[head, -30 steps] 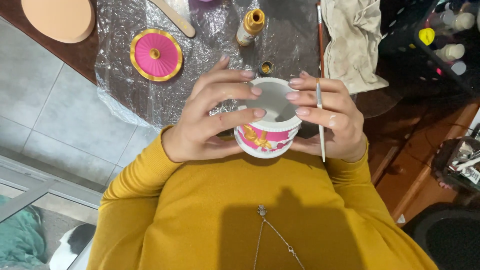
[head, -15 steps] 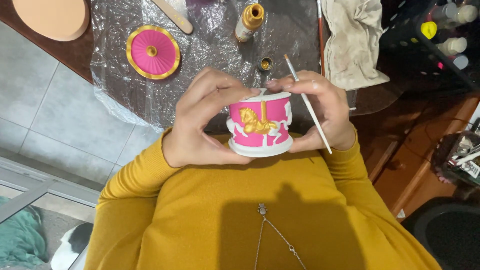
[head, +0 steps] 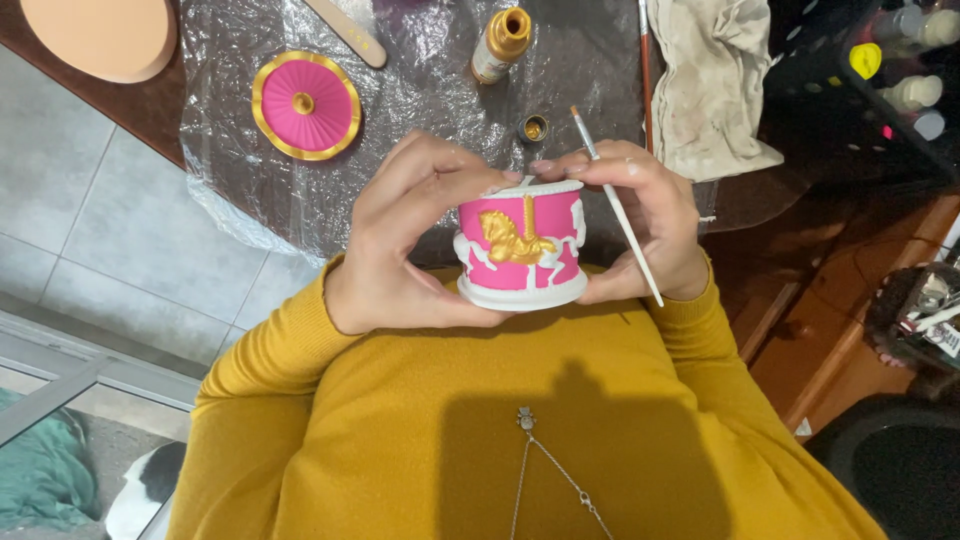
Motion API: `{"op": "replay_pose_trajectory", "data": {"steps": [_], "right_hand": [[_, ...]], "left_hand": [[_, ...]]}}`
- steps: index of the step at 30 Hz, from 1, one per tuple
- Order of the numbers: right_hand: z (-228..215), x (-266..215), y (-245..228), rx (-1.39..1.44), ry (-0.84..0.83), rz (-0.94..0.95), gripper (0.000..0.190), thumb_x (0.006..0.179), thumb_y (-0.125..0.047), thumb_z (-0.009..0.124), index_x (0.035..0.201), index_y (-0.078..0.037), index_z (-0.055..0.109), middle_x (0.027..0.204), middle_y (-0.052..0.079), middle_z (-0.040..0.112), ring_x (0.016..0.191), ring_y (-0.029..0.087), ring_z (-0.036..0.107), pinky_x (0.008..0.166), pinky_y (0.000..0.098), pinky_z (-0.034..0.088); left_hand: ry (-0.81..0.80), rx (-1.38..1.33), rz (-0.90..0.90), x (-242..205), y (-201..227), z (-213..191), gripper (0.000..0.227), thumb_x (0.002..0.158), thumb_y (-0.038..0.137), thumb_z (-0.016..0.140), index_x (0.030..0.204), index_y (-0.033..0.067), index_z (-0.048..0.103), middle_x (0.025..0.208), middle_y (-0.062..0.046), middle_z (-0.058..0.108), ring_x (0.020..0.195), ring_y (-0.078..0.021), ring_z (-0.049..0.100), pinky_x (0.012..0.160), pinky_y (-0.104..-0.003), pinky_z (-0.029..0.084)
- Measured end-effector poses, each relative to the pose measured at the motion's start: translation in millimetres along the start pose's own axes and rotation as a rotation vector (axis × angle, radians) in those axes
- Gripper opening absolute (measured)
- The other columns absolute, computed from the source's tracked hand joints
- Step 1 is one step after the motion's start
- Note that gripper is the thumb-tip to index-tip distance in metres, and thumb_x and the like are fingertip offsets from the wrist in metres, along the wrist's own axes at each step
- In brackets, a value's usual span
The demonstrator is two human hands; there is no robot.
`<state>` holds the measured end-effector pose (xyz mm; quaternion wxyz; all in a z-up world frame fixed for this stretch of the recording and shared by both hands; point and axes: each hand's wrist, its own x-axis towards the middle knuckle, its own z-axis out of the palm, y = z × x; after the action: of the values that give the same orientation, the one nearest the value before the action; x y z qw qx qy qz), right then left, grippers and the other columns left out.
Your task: Painting a gold design on a small decorative cup using a fine paintbrush
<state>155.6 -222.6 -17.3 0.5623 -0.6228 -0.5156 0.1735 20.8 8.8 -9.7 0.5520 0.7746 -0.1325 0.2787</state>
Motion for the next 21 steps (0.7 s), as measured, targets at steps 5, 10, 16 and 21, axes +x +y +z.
{"op": "replay_pose_trajectory", "data": {"steps": [5,10,16,21], "right_hand": [[1.8,4.8,0.3,-0.058,0.037,-0.013,0.079,0.071,-0.03,0.094,0.128,0.003,0.052,0.128,0.025,0.06,0.124,0.041,0.068,0.113,0.0511,0.058],[-5.3,9.0,2.8,-0.199,-0.031,-0.081,0.072,0.08,-0.029,0.093,0.129,0.004,0.052,0.131,0.026,0.063,0.126,0.043,0.068,0.113,0.0522,0.054],[-9.5,0.2,11.5,0.105,0.023,0.062,0.064,0.091,-0.009,0.078,0.142,0.002,0.041,0.148,0.026,0.051,0.145,0.04,0.054,0.133,0.0515,0.046],[-3.5,-1.8,44.1,-0.438,0.399,-0.048,0.015,0.107,-0.001,0.06,0.1,0.006,0.071,0.086,0.017,0.066,0.078,0.025,0.056,0.07,0.0361,0.047]], "left_hand": [[-0.078,-0.023,-0.051,1.3,-4.2,-2.0,0.072,0.084,0.039,0.093,0.133,-0.0004,0.059,0.124,-0.018,0.06,0.113,-0.0313,0.061,0.1,-0.042,0.048],[-0.106,-0.015,-0.04,-5.6,-17.4,1.1,0.063,0.088,0.039,0.086,0.129,-0.0019,0.061,0.118,-0.02,0.062,0.112,-0.0347,0.063,0.1,-0.045,0.049],[-0.009,0.175,0.014,-25.7,-39.6,-2.4,0.072,0.086,0.034,0.097,0.13,-0.0056,0.057,0.126,-0.023,0.065,0.112,-0.0386,0.066,0.099,-0.051,0.055],[0.136,0.243,-0.023,-37.2,-54.5,1.8,0.069,0.089,0.03,0.095,0.131,-0.0051,0.053,0.128,-0.024,0.063,0.117,-0.0413,0.065,0.105,-0.054,0.055]]}}
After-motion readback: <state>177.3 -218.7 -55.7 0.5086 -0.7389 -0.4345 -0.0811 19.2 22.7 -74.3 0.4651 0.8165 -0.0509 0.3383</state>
